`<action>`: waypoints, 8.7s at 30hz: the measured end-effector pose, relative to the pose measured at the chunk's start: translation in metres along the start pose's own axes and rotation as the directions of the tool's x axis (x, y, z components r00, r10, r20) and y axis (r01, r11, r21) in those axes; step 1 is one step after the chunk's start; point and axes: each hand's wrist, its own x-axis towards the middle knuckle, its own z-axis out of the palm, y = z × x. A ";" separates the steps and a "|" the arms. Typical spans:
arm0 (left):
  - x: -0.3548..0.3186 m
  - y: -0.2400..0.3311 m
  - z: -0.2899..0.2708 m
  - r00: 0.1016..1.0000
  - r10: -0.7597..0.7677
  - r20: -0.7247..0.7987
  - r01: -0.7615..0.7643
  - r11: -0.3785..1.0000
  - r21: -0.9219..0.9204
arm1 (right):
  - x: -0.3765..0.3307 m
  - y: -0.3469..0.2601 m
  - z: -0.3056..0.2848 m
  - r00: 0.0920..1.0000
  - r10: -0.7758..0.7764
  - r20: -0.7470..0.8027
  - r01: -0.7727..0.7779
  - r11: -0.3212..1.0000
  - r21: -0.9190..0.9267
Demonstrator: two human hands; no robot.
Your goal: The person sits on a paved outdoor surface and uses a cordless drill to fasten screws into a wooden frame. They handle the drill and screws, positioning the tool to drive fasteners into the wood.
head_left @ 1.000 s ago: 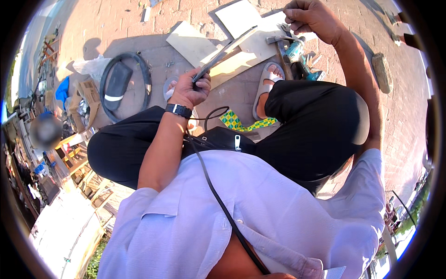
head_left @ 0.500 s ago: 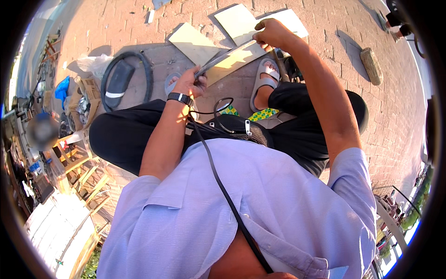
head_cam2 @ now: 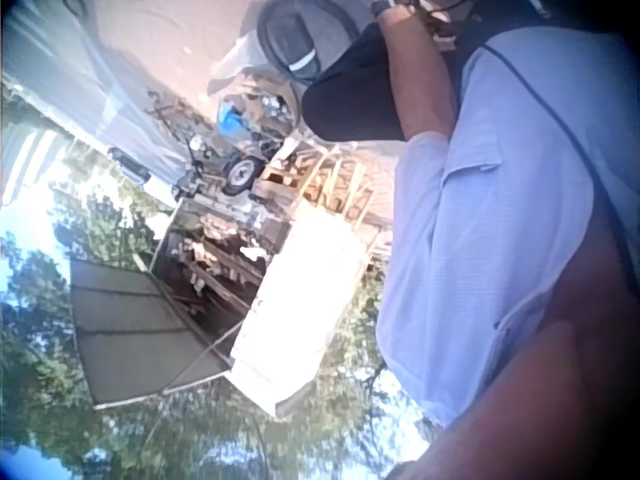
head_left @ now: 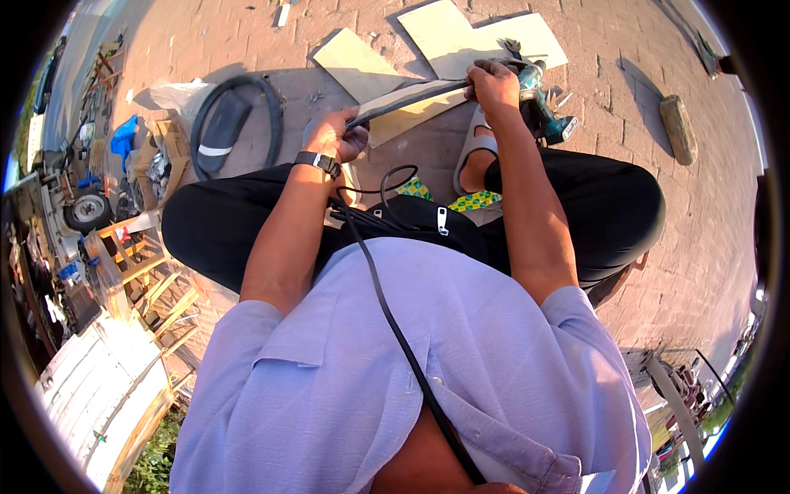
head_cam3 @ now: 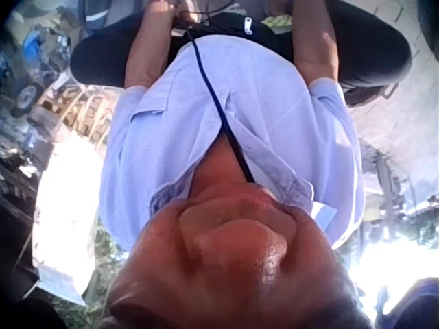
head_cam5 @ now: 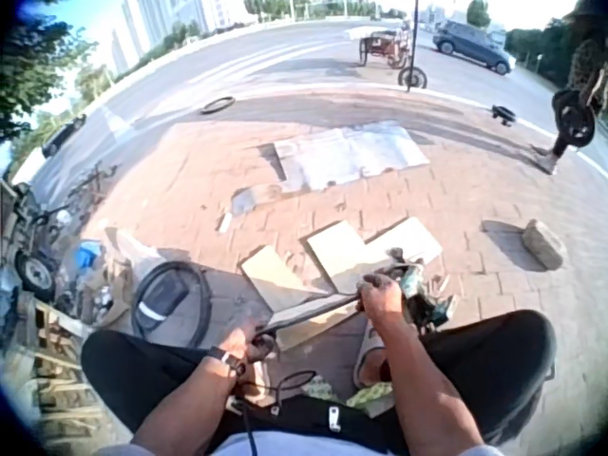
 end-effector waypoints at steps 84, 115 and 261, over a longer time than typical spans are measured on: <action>0.045 0.015 0.146 0.345 0.307 0.887 -0.614 -0.640 0.461 | 0.041 0.038 0.046 0.956 -0.094 0.279 -0.110 0.765 0.635; 0.034 -0.003 0.143 0.354 0.393 0.849 -0.669 -0.528 0.523 | 0.038 0.036 0.039 0.975 -0.177 0.131 0.146 0.965 0.217; -0.014 -0.065 0.070 0.587 0.292 0.755 -0.481 -0.625 0.615 | -0.050 -0.012 0.030 0.906 0.415 0.082 -0.416 0.909 0.006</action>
